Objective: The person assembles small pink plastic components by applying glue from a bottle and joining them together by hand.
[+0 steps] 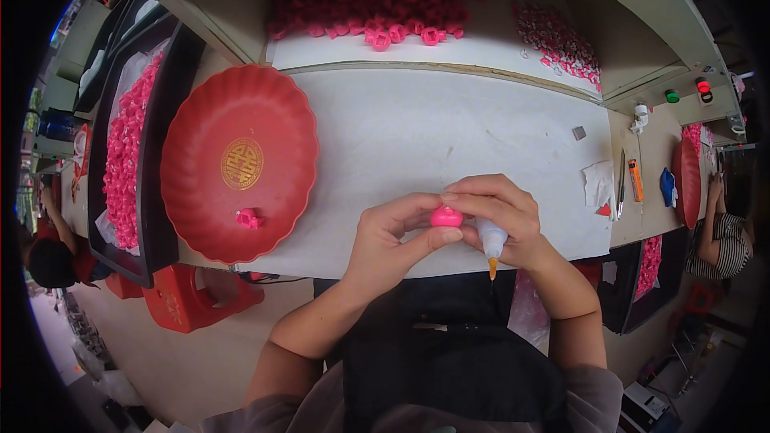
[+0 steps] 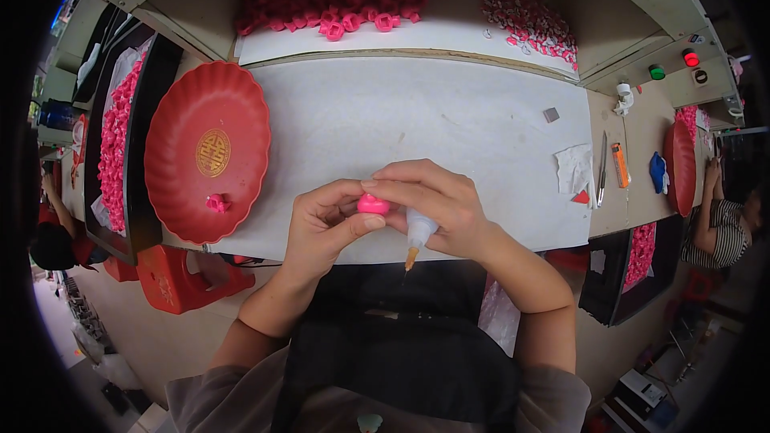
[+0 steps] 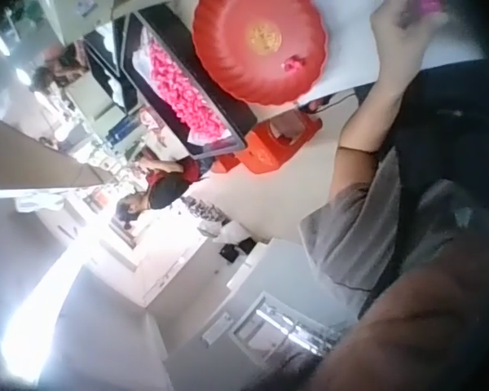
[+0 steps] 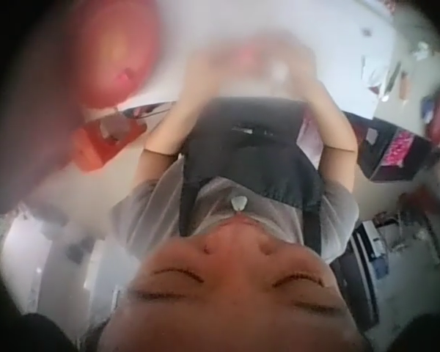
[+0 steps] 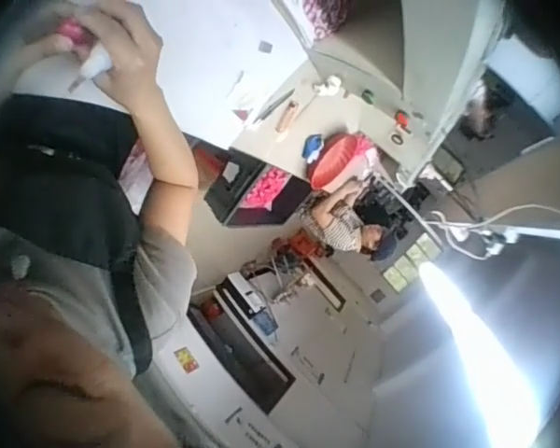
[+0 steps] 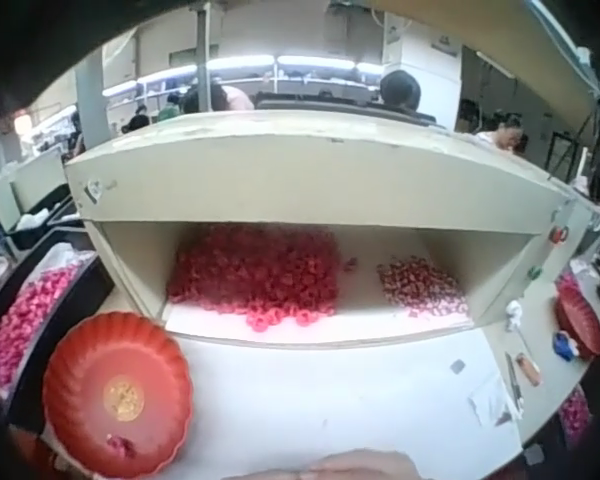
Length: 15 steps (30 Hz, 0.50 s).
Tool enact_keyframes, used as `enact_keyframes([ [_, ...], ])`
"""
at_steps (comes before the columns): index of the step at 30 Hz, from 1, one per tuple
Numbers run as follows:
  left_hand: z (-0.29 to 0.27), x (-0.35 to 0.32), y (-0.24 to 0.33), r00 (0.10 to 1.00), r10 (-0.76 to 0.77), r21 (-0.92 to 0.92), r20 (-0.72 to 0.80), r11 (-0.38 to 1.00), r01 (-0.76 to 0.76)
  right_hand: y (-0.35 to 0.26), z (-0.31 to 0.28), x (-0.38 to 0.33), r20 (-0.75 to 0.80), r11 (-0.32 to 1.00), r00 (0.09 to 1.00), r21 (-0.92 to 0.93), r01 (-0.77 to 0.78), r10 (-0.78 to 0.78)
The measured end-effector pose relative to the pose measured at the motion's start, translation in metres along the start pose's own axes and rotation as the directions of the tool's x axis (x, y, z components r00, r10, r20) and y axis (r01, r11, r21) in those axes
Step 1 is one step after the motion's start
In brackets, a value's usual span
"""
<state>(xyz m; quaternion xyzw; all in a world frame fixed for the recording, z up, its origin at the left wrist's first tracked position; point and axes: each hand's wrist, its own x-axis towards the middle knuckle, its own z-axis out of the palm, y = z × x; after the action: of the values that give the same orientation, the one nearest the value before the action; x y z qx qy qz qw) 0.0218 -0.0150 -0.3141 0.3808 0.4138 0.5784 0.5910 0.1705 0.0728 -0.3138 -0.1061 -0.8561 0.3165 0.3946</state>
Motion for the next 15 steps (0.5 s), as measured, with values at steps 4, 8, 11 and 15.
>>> enact_keyframes([
  [4, 0.000, 0.005, -0.005, 1.000, 0.014, 0.039, -0.016, 0.999, -0.013, 0.000, 0.000, -0.002, -0.026, 0.993, 0.993, 0.031, -0.112, 0.113],
  [8, 0.001, 0.006, -0.008, 0.993, 0.103, 0.214, -0.058, 0.973, -0.088, 0.000, -0.002, -0.015, -0.062, 0.961, 0.959, 0.060, -0.271, 0.275],
  [11, 0.001, 0.011, -0.012, 0.955, 0.293, 0.380, -0.041, 0.889, -0.256, 0.000, -0.011, -0.026, -0.142, 0.923, 0.913, 0.099, -0.372, 0.383],
  [15, 0.002, 0.010, -0.012, 0.953, 0.304, 0.416, -0.020, 0.869, -0.268, 0.004, -0.016, -0.039, -0.199, 0.923, 0.902, 0.101, -0.371, 0.384],
])
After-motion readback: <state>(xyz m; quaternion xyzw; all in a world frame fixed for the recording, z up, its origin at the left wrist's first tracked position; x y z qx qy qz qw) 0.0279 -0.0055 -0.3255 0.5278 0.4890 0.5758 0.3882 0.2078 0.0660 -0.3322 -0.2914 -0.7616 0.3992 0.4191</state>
